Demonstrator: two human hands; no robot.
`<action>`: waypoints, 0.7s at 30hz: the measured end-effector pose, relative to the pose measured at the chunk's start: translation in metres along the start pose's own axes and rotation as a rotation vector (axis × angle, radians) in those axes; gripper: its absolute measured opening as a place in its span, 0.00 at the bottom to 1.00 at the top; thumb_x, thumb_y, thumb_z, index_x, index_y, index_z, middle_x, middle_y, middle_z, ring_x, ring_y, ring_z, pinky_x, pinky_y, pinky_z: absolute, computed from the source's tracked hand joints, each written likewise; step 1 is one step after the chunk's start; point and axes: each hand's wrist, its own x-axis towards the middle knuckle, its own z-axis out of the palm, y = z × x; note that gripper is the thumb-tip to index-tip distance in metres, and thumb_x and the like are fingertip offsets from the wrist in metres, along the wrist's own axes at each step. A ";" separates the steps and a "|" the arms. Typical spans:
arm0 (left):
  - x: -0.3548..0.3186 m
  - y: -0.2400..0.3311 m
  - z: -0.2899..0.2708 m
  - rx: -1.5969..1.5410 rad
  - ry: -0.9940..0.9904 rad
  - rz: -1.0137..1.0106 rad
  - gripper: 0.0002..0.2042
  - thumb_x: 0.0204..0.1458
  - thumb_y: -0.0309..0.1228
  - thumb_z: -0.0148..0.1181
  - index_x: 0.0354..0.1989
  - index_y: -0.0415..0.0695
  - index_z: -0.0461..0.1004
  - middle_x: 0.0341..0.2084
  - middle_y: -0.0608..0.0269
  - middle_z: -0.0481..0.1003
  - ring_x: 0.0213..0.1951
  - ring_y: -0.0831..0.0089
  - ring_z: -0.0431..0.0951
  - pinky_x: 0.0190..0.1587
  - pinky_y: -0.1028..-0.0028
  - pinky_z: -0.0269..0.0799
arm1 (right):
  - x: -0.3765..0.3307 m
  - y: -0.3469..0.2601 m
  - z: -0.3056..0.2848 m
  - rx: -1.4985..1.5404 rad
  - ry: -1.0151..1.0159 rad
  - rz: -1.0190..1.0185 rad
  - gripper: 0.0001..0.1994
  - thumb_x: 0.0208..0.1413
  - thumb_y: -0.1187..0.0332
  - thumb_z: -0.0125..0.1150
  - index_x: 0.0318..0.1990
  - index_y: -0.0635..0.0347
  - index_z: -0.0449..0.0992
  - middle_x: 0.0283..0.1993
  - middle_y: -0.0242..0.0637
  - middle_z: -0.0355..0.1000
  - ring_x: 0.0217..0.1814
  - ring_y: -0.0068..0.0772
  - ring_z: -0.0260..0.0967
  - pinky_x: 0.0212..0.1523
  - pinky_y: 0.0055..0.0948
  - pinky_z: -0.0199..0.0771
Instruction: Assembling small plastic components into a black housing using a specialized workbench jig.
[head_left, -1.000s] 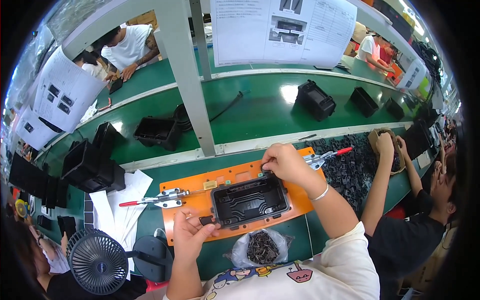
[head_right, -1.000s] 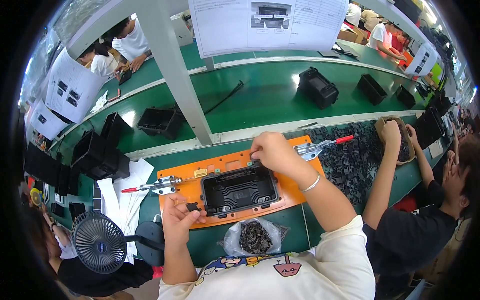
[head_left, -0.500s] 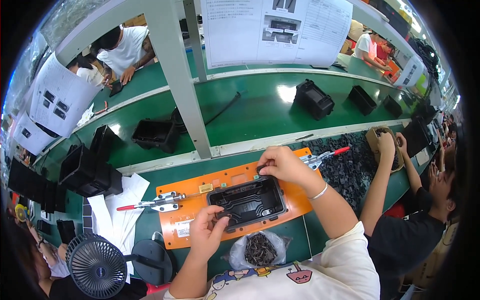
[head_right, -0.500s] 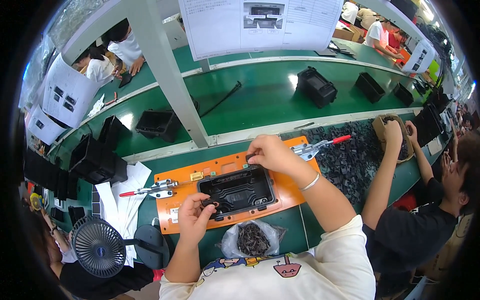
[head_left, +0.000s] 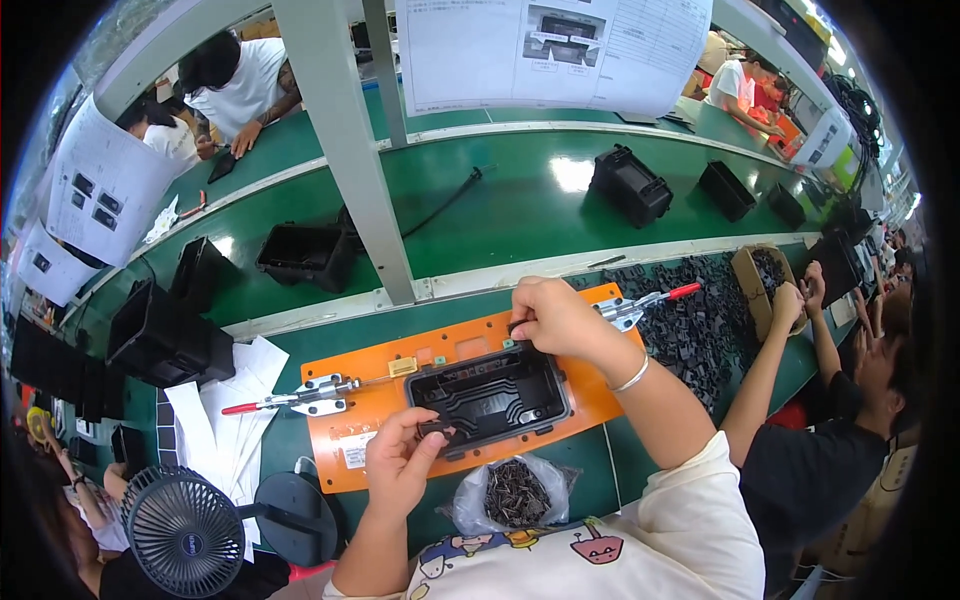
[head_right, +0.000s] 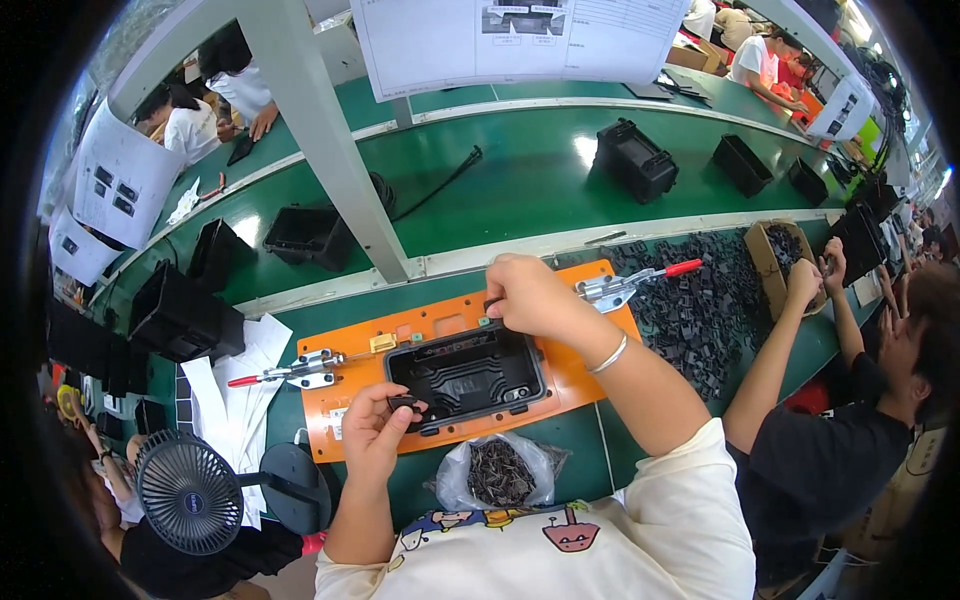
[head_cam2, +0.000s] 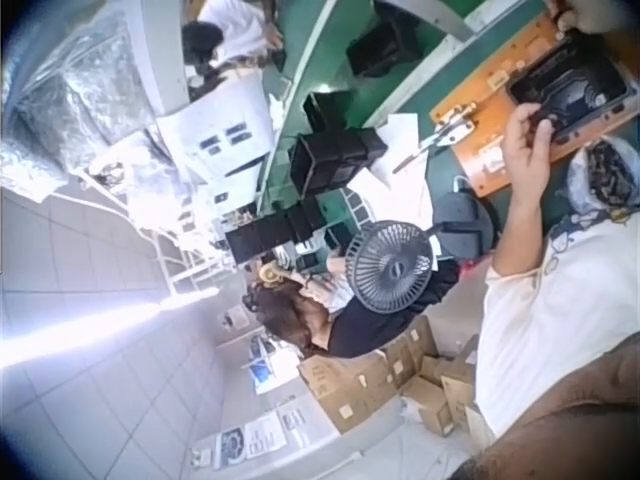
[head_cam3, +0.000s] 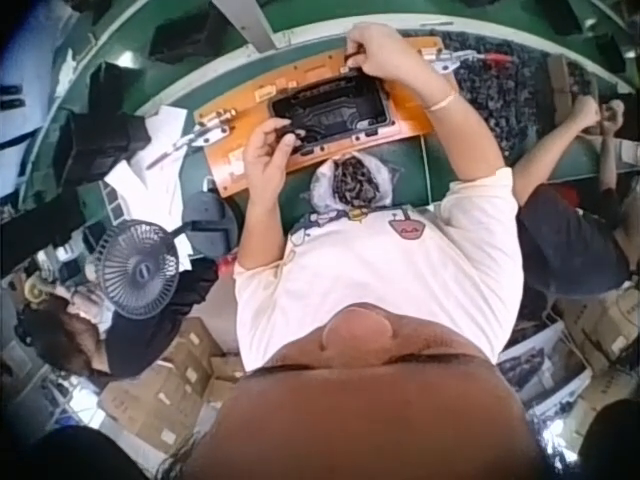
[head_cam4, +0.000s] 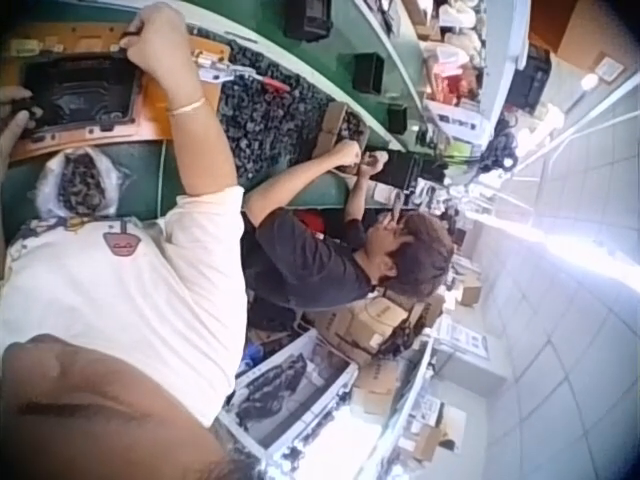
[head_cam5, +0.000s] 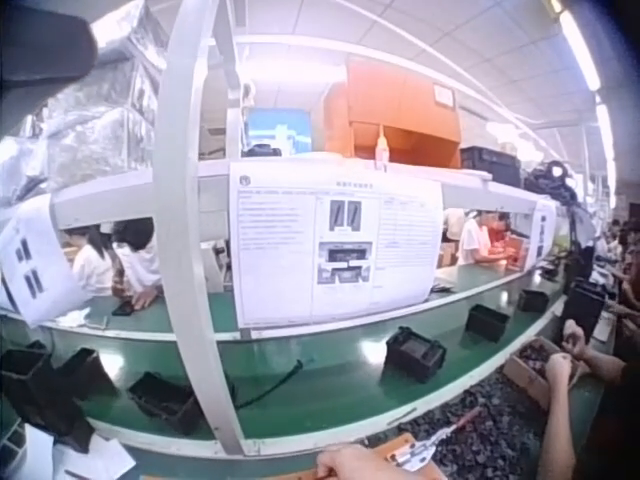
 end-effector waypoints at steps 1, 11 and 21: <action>0.000 0.001 0.000 -0.001 -0.002 0.001 0.11 0.55 0.19 0.56 0.46 0.35 0.67 0.35 0.59 0.77 0.36 0.77 0.77 0.40 0.80 0.73 | 0.002 0.000 0.001 0.004 -0.022 0.029 0.09 0.37 0.78 0.71 0.25 0.66 0.73 0.28 0.43 0.70 0.31 0.42 0.70 0.32 0.34 0.70; 0.033 0.031 -0.016 0.168 0.002 -0.088 0.09 0.53 0.18 0.57 0.43 0.35 0.70 0.33 0.59 0.77 0.31 0.78 0.77 0.36 0.79 0.73 | -0.016 -0.019 0.002 -0.198 0.265 0.193 0.24 0.39 0.70 0.72 0.46 0.57 0.70 0.44 0.42 0.67 0.49 0.47 0.66 0.46 0.41 0.64; 0.111 0.040 -0.015 1.029 -0.223 0.037 0.05 0.51 0.27 0.58 0.30 0.37 0.75 0.29 0.52 0.73 0.38 0.52 0.74 0.42 0.61 0.69 | -0.105 -0.061 0.063 -0.345 0.103 -0.190 0.13 0.41 0.59 0.68 0.31 0.54 0.75 0.30 0.31 0.70 0.33 0.33 0.64 0.37 0.34 0.56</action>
